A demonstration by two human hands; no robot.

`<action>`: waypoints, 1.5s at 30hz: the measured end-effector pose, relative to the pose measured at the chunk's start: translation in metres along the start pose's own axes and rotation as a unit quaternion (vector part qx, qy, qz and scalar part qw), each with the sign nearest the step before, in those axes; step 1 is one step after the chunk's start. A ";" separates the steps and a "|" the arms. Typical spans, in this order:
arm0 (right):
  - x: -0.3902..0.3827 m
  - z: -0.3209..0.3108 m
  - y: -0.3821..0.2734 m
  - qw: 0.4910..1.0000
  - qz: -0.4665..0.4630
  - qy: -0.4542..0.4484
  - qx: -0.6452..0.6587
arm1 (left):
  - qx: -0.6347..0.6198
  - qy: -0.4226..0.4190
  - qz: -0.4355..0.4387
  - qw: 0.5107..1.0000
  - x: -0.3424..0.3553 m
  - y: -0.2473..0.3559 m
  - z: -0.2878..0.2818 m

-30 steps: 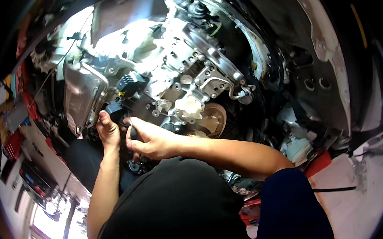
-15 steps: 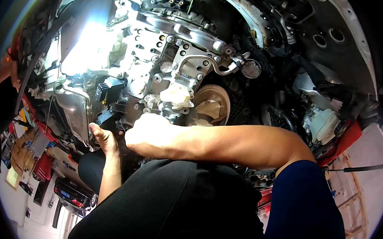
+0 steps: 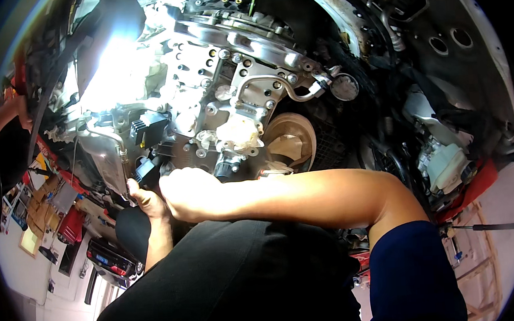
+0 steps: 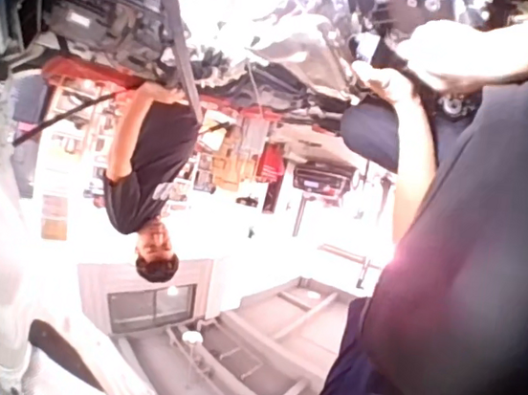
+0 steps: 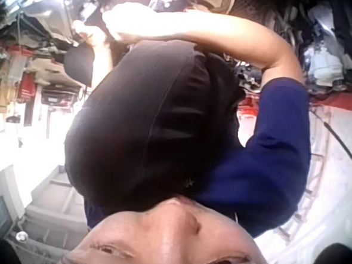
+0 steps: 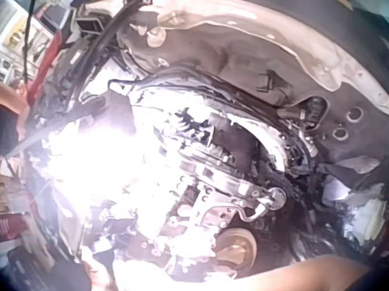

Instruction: The person works on various components within a car's engine bay, connecting wires by hand, using a spray can on parts, and positioning a metal component over the engine.

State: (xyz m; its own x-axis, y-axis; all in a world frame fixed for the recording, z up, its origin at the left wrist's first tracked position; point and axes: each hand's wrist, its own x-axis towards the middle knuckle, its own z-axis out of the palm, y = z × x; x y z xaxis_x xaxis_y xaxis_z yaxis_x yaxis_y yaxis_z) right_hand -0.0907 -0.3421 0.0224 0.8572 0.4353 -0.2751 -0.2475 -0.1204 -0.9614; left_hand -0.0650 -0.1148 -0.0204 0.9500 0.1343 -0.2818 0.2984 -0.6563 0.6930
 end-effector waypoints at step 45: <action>0.017 -0.044 -0.049 0.886 0.368 -0.058 0.276 | -0.095 -0.060 -0.136 0.984 -0.021 0.062 0.020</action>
State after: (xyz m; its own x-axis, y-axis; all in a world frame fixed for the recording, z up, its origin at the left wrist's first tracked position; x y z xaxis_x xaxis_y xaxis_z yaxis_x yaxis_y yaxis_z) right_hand -0.0445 -0.3677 0.0645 0.3284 0.5122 -0.7936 -0.9305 0.0310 -0.3650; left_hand -0.0686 -0.1728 0.0153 0.8181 0.1892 -0.5430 0.5630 -0.4561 0.6892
